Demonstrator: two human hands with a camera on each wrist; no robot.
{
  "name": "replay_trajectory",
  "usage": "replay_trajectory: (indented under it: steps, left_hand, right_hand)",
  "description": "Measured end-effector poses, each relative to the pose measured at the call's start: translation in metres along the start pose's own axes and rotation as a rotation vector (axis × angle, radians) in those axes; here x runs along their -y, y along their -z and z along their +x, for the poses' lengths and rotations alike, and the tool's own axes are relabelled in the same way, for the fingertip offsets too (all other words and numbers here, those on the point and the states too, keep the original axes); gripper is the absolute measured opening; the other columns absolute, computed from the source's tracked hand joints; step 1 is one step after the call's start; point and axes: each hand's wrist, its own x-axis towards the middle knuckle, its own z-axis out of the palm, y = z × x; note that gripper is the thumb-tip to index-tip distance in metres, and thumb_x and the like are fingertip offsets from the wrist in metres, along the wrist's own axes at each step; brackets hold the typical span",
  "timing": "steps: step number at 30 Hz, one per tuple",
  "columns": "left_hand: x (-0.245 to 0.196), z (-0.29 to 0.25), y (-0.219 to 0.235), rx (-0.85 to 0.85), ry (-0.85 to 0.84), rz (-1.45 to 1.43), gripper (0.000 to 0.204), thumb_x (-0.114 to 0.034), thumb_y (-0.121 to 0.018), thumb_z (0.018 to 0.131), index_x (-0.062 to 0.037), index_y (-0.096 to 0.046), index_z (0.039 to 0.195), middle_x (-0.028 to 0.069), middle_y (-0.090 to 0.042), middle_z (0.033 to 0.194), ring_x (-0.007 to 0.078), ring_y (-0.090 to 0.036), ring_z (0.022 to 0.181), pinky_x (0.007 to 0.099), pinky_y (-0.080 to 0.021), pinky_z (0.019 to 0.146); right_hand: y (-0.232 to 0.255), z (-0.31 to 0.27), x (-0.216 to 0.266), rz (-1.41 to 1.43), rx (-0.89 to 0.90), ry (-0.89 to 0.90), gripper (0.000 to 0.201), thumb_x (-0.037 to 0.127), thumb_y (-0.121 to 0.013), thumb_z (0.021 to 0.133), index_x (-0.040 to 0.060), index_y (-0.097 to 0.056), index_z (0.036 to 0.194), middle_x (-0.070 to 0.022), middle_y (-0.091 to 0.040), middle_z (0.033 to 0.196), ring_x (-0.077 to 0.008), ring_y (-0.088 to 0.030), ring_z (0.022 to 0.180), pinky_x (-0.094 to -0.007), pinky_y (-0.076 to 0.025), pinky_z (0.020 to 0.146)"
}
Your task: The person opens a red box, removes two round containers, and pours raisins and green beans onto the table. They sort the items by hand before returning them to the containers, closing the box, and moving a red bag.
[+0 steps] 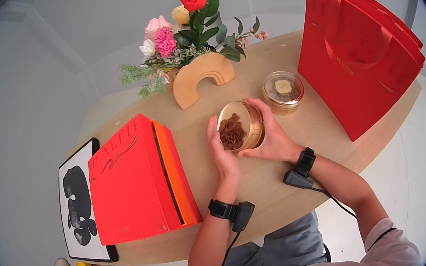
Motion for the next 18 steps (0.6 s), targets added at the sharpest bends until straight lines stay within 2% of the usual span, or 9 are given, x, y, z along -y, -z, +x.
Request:
replay_trajectory:
  steps: [6, 10, 12, 18]
  left_hand:
    - [-0.022, 0.0, -0.016, -0.15, 0.205, -0.254, 0.061, -0.036, -0.036, 0.11, 0.0013, -0.04, 0.158, 0.0132, -0.044, 0.163, 0.028, -0.042, 0.15, 0.0434, -0.034, 0.124]
    - [-0.017, 0.004, -0.005, -0.138, 0.247, -0.337, 0.061, -0.037, -0.036, 0.11, 0.0005, -0.04, 0.158, 0.0129, -0.047, 0.161, 0.0275, -0.046, 0.147, 0.044, -0.038, 0.123]
    - [-0.015, 0.006, -0.002, -0.157, 0.274, -0.446, 0.055, -0.036, -0.043, 0.11, -0.0009, -0.05, 0.152, 0.0099, -0.053, 0.155, 0.0249, -0.05, 0.143, 0.0423, -0.04, 0.12]
    - [-0.019, 0.011, -0.005, -0.23, 0.298, -0.392, 0.043, -0.03, -0.055, 0.107, -0.0026, -0.061, 0.14, 0.0084, -0.064, 0.141, 0.0228, -0.061, 0.13, 0.0402, -0.048, 0.112]
  right_hand:
    - [0.0, 0.004, 0.001, -0.1, 0.003, 0.141, 0.117, 0.021, -0.099, 0.063, 0.0066, -0.03, 0.156, -0.0242, -0.036, 0.159, -0.0404, -0.039, 0.149, -0.0471, -0.037, 0.123]
    - [-0.003, 0.003, 0.008, -0.094, -0.006, 0.165, 0.113, 0.018, -0.098, 0.064, 0.0105, -0.033, 0.156, -0.0235, -0.033, 0.162, -0.0428, -0.037, 0.15, -0.0492, -0.037, 0.123]
    - [-0.004, 0.003, 0.008, -0.098, -0.006, 0.175, 0.112, 0.017, -0.098, 0.064, 0.0107, -0.034, 0.156, -0.0231, -0.032, 0.162, -0.0432, -0.037, 0.15, -0.0496, -0.037, 0.122]
    - [-0.008, 0.002, 0.007, -0.11, -0.009, 0.232, 0.107, 0.014, -0.097, 0.065, 0.0116, -0.037, 0.154, -0.0215, -0.032, 0.163, -0.0426, -0.038, 0.15, -0.0492, -0.039, 0.121]
